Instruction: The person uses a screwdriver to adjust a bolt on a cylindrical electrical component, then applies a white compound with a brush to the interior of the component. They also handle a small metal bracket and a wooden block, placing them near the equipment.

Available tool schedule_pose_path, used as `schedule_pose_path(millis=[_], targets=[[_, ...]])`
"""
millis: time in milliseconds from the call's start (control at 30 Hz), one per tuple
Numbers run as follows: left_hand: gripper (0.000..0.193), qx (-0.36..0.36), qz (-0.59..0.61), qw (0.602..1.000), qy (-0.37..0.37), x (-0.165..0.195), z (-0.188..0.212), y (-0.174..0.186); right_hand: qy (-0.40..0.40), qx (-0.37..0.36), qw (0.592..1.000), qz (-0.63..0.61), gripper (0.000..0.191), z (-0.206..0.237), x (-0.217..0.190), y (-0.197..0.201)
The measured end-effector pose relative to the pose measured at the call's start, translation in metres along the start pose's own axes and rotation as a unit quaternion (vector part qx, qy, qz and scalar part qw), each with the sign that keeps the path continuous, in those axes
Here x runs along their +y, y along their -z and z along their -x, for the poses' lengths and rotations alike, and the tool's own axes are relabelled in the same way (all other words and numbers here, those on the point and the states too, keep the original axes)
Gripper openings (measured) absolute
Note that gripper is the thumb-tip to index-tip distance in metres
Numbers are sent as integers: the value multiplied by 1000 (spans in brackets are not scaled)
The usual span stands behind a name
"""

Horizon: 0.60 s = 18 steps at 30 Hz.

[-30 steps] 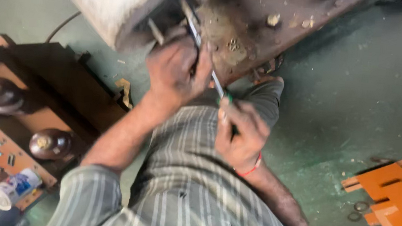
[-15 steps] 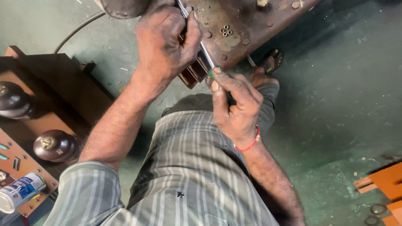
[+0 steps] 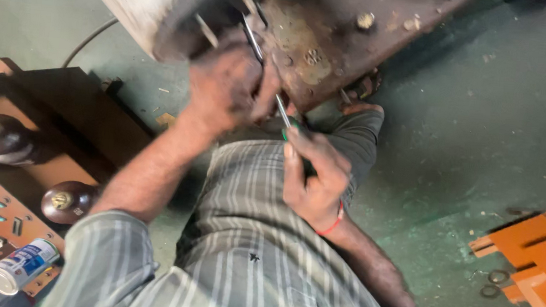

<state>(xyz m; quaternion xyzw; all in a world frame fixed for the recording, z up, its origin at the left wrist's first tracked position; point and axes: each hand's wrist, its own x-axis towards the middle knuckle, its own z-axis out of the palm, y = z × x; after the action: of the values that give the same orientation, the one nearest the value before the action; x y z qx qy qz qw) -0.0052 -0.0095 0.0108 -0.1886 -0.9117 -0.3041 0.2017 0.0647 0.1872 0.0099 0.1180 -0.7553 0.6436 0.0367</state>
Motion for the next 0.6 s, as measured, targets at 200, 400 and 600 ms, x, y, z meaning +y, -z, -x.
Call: schedule_pose_path(millis=[200,400,600], targets=[[30,-45,-62,997,-30,30,9,5,-14,1,999,-30,23,10,2,18],[25,48,15,999,4,27,15,6,13,-8,1000,19,25,15,0,5],[24,45,43,998,28,16,18,4,33,-11,997,76,34,14,0,1]])
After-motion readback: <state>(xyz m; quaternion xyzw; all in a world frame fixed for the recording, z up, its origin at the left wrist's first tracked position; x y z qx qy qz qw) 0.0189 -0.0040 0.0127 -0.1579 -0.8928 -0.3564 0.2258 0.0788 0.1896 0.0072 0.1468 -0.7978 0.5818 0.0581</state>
